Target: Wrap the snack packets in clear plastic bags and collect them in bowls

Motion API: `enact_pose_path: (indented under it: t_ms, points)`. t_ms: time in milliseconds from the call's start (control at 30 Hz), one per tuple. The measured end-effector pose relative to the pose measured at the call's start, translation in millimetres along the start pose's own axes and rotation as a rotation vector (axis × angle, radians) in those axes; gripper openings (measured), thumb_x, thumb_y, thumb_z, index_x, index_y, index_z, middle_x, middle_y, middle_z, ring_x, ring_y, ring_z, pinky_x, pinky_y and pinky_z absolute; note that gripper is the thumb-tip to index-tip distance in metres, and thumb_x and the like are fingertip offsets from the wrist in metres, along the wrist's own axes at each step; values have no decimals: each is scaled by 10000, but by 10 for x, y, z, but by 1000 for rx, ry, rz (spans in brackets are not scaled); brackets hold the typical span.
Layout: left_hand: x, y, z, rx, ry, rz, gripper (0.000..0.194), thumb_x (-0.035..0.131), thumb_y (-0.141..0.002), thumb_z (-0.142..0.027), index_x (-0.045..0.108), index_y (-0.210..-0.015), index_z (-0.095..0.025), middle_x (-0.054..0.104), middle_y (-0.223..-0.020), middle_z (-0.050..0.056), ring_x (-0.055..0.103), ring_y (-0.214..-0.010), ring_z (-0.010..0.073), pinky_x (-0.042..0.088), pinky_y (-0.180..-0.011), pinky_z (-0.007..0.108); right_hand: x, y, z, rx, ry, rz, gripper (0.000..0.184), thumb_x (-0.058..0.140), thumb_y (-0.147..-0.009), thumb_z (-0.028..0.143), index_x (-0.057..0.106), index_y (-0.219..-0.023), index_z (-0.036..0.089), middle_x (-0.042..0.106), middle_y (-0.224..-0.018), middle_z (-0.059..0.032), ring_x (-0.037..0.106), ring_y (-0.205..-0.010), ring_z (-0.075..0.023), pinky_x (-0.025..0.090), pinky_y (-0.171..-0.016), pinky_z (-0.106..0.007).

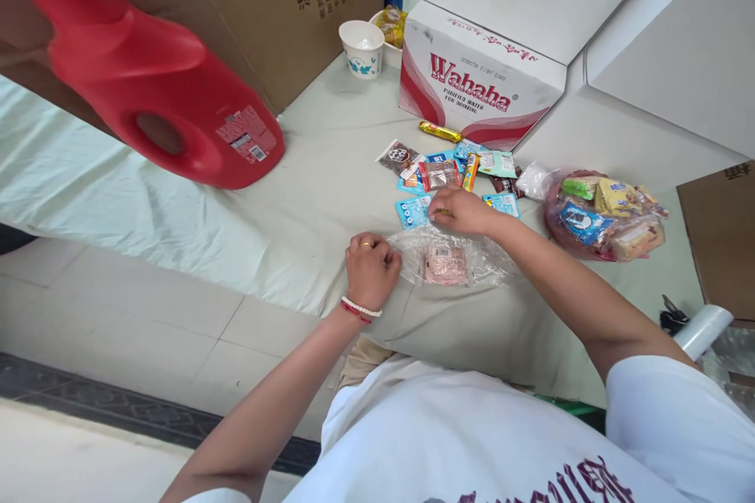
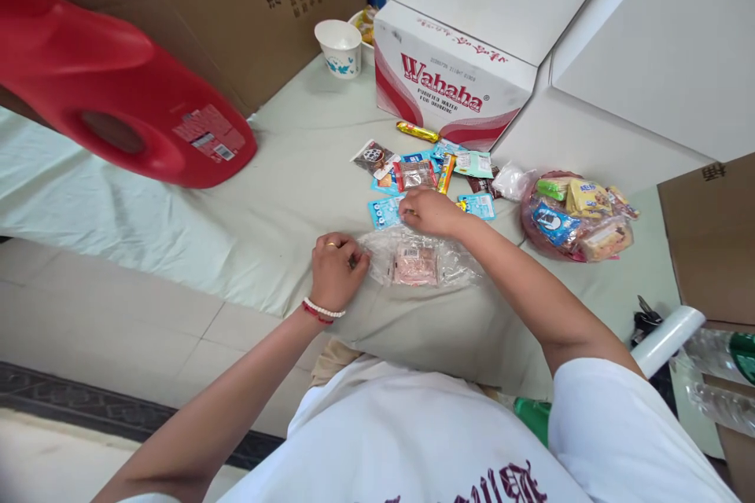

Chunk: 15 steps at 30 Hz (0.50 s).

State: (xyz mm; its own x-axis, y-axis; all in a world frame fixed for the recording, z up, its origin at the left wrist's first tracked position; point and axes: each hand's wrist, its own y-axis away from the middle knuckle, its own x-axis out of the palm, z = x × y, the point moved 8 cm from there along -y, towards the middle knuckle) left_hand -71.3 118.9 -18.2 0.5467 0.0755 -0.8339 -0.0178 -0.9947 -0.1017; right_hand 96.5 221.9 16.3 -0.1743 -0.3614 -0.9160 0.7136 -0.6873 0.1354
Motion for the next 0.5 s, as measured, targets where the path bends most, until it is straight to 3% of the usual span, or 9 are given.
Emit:
enact_pose_path:
  t_ms: [100,167,233,300,367,433,500]
  points:
    - [1,6,8,-22,8,-21,174,637,-844,-281,627,-690,-201,655,-1086,122,530,-1135,328,444,-925,465,-43,-42,-136,146,-75,-41,238,485,-944,233,708,-937,153,711,-912,-75,599,-879,-209,424,-829,-299]
    - [-13,0,8,-45,20,-63,107,655,-832,-290,674,-867,-191,646,-1152,134,532,-1167,333,435,-954,463,-46,-46,-198,232,-81,-59,249,462,-959,256,683,-910,151,695,-872,-76,575,-801,-203,402,-745,-290]
    - [-35,-31,-8,-58,34,-108,404,693,-817,-348,639,-1169,-157,623,-1264,161,516,-1236,344,407,-1017,473,-48,-54,-171,221,-59,-67,259,448,-975,273,668,-898,159,688,-862,-75,568,-795,-206,383,-728,-290]
    - [-26,-100,-39,-54,44,-103,702,720,-801,-398,492,-1411,-134,608,-1339,176,502,-1279,347,373,-1057,479,-86,-47,-78,152,-23,-87,263,438,-992,277,659,-901,167,690,-881,-76,577,-834,-212,372,-743,-289]
    - [32,-197,-68,-47,34,-27,795,711,-814,-396,399,-1501,-146,666,-1262,153,536,-1232,342,374,-1027,475,-148,-1,30,116,34,-102,284,423,-1019,303,656,-922,173,693,-895,-74,585,-848,-213,356,-732,-287]
    - [122,-287,-94,-36,-6,92,645,672,-849,-369,494,-1437,-171,727,-1071,116,582,-1128,336,390,-954,462,-205,89,147,129,118,-103,313,403,-1047,344,659,-974,180,697,-909,-71,592,-833,-212,326,-693,-286]
    - [201,-343,-127,-6,-60,187,366,628,-884,-358,659,-1208,-191,738,-945,103,598,-1065,337,390,-905,459,-220,214,285,166,229,-87,344,371,-1070,378,659,-1055,190,700,-947,-73,595,-807,-209,280,-645,-292]
